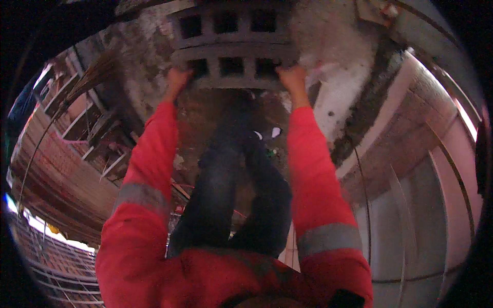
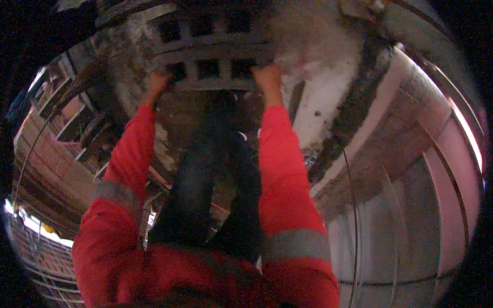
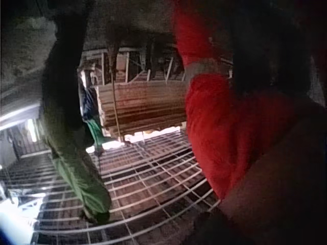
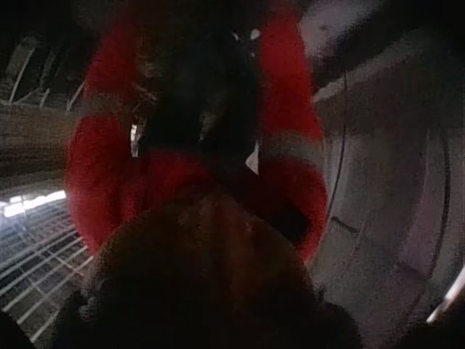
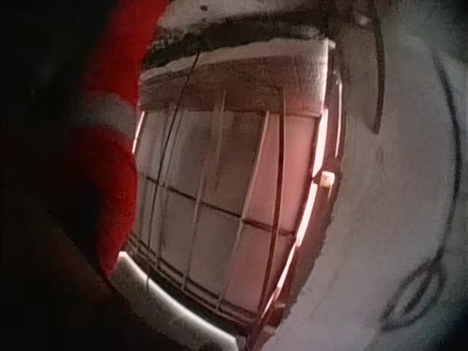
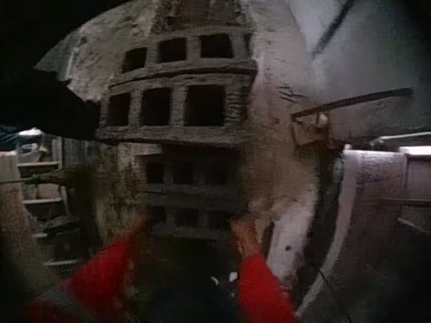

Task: The person uses a trowel to spread cement on a floor surface. They then pick up a hollow concrete block and place it onto the prepared area.

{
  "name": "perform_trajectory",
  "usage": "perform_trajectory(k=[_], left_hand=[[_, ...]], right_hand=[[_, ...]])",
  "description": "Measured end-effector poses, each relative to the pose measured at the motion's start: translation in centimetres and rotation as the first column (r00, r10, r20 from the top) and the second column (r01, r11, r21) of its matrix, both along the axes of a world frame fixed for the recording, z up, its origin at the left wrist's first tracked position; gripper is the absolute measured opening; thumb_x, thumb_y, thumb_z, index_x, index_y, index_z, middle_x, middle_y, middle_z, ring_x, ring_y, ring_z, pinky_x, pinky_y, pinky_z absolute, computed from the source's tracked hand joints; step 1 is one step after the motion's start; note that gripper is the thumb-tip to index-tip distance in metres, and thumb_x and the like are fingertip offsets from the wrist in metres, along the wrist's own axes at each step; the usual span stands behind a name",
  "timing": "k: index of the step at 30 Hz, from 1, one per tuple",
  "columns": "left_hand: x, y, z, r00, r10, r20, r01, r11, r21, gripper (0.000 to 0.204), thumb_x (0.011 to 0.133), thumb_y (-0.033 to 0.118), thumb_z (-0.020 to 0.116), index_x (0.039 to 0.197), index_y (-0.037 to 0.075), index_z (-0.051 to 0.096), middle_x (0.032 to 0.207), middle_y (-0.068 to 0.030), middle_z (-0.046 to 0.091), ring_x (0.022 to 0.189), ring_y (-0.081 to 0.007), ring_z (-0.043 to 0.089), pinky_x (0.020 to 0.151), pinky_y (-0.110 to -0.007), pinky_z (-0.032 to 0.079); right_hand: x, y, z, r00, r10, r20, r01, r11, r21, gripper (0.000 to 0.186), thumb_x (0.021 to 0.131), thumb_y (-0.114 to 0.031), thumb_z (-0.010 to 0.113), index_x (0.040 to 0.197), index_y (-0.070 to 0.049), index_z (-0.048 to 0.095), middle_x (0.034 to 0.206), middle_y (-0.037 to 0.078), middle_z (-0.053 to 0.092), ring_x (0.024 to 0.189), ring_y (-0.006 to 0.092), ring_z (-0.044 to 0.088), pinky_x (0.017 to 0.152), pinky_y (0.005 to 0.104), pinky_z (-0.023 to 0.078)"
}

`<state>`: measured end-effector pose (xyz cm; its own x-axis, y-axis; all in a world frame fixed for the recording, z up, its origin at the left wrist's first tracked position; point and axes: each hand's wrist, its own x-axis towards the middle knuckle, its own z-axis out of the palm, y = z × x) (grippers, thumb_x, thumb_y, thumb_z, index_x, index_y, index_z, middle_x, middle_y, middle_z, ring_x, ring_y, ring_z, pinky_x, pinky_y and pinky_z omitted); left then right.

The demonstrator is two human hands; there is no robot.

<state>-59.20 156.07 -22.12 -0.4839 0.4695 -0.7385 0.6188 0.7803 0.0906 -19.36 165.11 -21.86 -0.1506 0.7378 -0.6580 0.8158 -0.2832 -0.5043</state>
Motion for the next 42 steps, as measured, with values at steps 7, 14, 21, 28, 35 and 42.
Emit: perform_trajectory(k=[7,14,21,28,35,42], left_hand=[[10.6,3.3,12.6,0.978,-0.208,0.012,0.204,0.970,0.131,0.050,0.062,0.030,0.074,0.095,-0.005,0.059,0.077,-0.0176,0.064,0.057,-0.0306,0.060,0.056,-0.041,0.047],[26.4,10.5,20.9,0.758,-0.651,0.046,0.644,0.758,0.104,0.039,0.061,0.034,0.070,0.074,-0.001,0.060,0.074,-0.0211,0.061,0.073,-0.0380,0.060,0.066,-0.046,0.048],[41.1,18.7,11.8,0.549,-0.835,0.021,0.813,0.540,0.219,0.037,0.061,0.032,0.069,0.081,0.001,0.064,0.084,-0.0196,0.063,0.080,-0.0365,0.061,0.071,-0.044,0.050],[50.3,25.0,1.1,0.401,-0.915,-0.033,0.909,0.394,0.133,0.045,0.064,0.040,0.069,0.088,0.002,0.065,0.088,-0.0197,0.064,0.082,-0.0356,0.062,0.073,-0.042,0.050],[50.1,27.2,-3.0,0.471,-0.808,0.355,0.870,0.493,-0.032,0.060,0.068,0.049,0.066,0.106,0.003,0.059,0.093,-0.0129,0.065,0.083,-0.0271,0.062,0.071,-0.039,0.050],[50.9,32.5,-2.4,0.880,-0.231,0.414,0.351,0.905,-0.242,0.054,0.083,0.048,0.050,0.117,0.007,0.054,0.109,-0.0072,0.059,0.091,-0.0192,0.056,0.067,-0.033,0.048]], right_hand=[[9.9,-4.2,12.3,0.871,-0.464,0.163,0.491,0.839,-0.233,0.046,0.064,-0.027,0.071,0.095,0.005,0.060,0.088,0.023,0.063,0.088,0.0363,0.060,0.077,0.0416,0.047],[22.9,-14.4,13.8,0.534,-0.845,-0.034,0.814,0.524,-0.250,0.028,0.065,-0.012,0.065,0.088,0.003,0.061,0.081,0.006,0.060,0.071,0.0167,0.055,0.064,0.0315,0.045],[30.3,-16.1,8.3,0.199,-0.977,-0.072,0.970,0.207,-0.124,0.032,0.062,-0.011,0.065,0.088,0.007,0.060,0.082,0.008,0.060,0.071,0.0174,0.054,0.066,0.0320,0.044],[34.0,-12.8,-0.5,0.107,-0.993,-0.039,0.988,0.111,-0.103,0.047,0.057,-0.020,0.071,0.092,0.009,0.059,0.089,0.014,0.062,0.078,0.0202,0.057,0.068,0.0334,0.045],[37.8,-12.5,-1.5,0.073,-0.997,0.014,0.865,0.056,-0.498,0.038,0.063,-0.018,0.068,0.095,0.002,0.059,0.089,0.012,0.062,0.076,0.0247,0.059,0.066,0.0366,0.047],[41.1,-10.9,-3.6,-0.423,-0.906,-0.012,0.571,-0.256,-0.780,0.079,0.084,-0.060,0.035,0.128,0.006,0.038,0.129,0.016,0.046,0.117,0.0312,0.042,0.101,0.0460,0.027]])
